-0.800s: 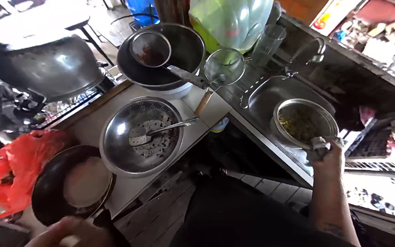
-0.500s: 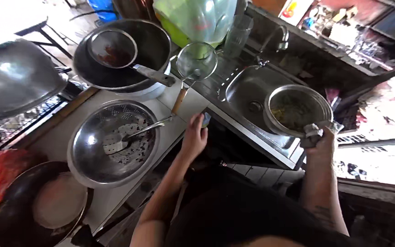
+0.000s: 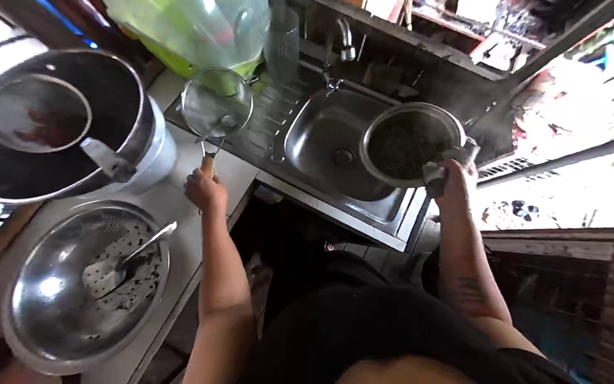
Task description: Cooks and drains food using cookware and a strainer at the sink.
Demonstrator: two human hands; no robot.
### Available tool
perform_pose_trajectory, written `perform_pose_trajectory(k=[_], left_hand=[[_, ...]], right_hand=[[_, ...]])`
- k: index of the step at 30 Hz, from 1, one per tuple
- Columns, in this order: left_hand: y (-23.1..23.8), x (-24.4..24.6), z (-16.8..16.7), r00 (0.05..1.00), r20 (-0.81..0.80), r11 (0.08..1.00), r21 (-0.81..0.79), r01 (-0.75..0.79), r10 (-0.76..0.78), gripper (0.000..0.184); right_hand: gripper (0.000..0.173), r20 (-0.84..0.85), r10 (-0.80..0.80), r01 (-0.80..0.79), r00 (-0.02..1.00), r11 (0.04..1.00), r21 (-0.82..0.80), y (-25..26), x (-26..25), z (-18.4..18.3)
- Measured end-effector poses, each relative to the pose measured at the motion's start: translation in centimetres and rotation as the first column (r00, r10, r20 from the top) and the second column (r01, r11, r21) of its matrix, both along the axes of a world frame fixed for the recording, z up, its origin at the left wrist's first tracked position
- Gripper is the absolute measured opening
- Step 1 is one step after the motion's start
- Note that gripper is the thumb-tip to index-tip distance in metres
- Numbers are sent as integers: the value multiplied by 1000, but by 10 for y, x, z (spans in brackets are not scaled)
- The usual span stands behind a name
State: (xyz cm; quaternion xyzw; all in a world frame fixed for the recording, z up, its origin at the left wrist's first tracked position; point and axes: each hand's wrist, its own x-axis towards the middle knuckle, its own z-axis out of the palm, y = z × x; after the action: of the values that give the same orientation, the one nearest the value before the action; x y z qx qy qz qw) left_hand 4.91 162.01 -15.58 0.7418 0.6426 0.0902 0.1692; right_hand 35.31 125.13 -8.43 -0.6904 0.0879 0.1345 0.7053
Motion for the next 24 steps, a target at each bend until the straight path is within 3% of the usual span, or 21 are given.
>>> perform_pose_trajectory(k=[8, 12, 15, 18, 21, 23, 24], left_hand=[[-66, 13, 74, 979, 75, 970, -142, 199, -190, 52], [-78, 40, 96, 921, 58, 909, -150, 389, -385, 51], [-77, 74, 92, 846, -24, 829, -218, 515, -532, 48], [-75, 111, 68, 748, -76, 740, -242, 627, -659, 46], [-71, 136, 32, 676, -49, 662, -265, 702, -736, 45], [-71, 146, 18, 656, -65, 642, -294, 708, -752, 45], [-72, 150, 16, 647, -84, 637, -303, 708, -758, 45]], right_hand=[[72, 212, 29, -12, 977, 997, -81, 35, 21, 21], [74, 335, 42, -28, 941, 999, -45, 49, 33, 35], [77, 448, 157, -56, 880, 971, -232, 63, 32, 38], [69, 436, 338, 1, 834, 789, -614, 94, 25, 44], [61, 288, 564, -86, 774, 544, -835, 126, 18, 25], [52, 200, 736, -119, 646, 357, -927, 139, 16, -7], [47, 229, 803, -79, 550, 323, -943, 141, 16, -27]])
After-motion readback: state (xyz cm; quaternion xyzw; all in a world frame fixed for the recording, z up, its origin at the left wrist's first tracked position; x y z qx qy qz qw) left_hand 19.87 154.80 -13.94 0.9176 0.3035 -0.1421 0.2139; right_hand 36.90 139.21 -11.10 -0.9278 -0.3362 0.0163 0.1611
